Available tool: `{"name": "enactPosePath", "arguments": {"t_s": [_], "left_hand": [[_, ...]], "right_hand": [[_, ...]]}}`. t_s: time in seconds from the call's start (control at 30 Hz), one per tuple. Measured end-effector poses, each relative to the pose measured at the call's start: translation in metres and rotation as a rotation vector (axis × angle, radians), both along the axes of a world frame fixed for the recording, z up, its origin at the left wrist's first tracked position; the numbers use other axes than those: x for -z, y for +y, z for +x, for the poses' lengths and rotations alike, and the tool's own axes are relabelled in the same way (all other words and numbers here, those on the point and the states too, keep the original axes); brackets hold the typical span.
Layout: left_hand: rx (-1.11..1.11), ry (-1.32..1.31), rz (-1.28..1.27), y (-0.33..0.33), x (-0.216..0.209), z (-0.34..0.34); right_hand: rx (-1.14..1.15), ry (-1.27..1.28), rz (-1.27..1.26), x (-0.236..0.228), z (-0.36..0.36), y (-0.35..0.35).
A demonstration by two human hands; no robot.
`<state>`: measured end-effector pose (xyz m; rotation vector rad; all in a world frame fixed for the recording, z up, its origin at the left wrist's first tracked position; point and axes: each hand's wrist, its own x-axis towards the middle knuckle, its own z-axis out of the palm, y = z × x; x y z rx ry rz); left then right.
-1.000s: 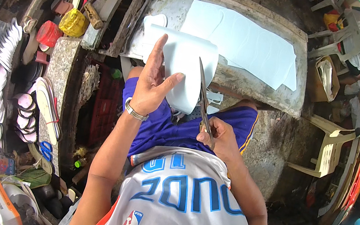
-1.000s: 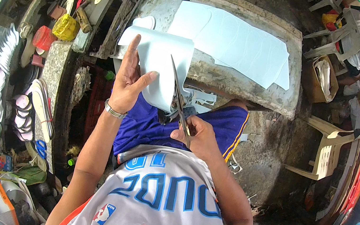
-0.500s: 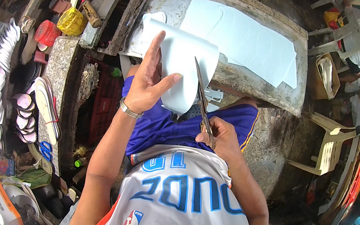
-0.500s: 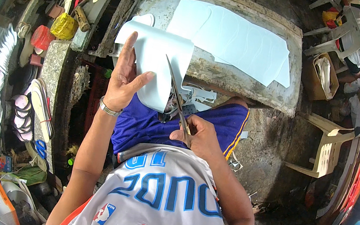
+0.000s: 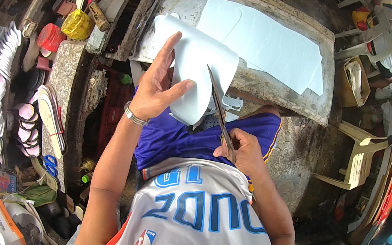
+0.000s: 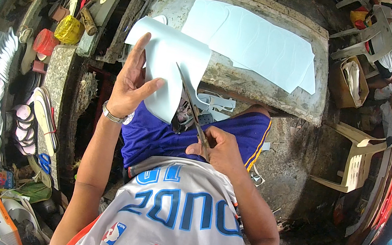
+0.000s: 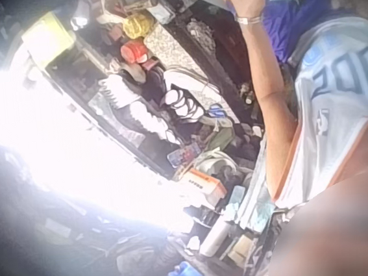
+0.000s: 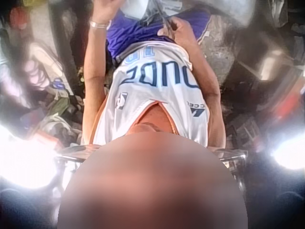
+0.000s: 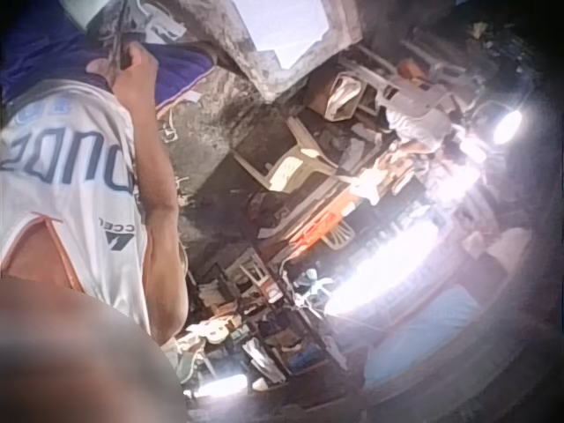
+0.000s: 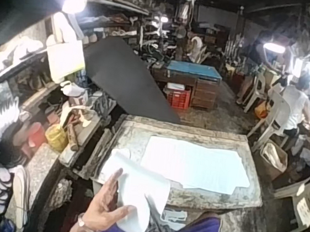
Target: The person uses scissors to cut a white sheet into a shoe insole shape. They hold the material with one hand and cut along the outline with the other, then place the finished piece on the table.
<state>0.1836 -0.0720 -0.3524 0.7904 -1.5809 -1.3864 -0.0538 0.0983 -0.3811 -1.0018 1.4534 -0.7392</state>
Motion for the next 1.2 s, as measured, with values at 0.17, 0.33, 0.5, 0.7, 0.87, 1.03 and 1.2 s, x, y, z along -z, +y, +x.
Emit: {"name": "enactPosePath", "arguments": {"t_s": [0.17,0.33,0.5,0.7,0.87,1.03,1.2], "left_hand": [[0.020,-0.035,-0.001,-0.003,-0.005,0.003],[0.077,-0.063,0.050,-0.008,-0.011,0.009],[0.110,-0.055,0.026,-0.010,-0.015,0.011],[0.156,-0.081,0.026,-0.012,-0.023,0.014],[0.159,-0.104,0.010,-0.012,-0.027,0.015],[0.172,-0.187,-0.014,-0.011,-0.027,0.017],[0.164,-0.223,-0.033,-0.010,-0.028,0.017]], "right_hand": [[0.015,-0.023,-0.008,-0.002,-0.002,0.001],[-0.006,0.002,-0.020,-0.004,-0.004,0.001],[0.001,0.001,-0.010,-0.005,-0.008,0.004],[-0.025,0.035,0.003,-0.004,-0.014,0.004],[-0.070,-0.052,-0.007,0.003,-0.017,0.003],[-0.119,-0.151,0.003,0.011,-0.017,-0.006],[-0.121,-0.175,0.042,0.008,-0.013,-0.015]]}}
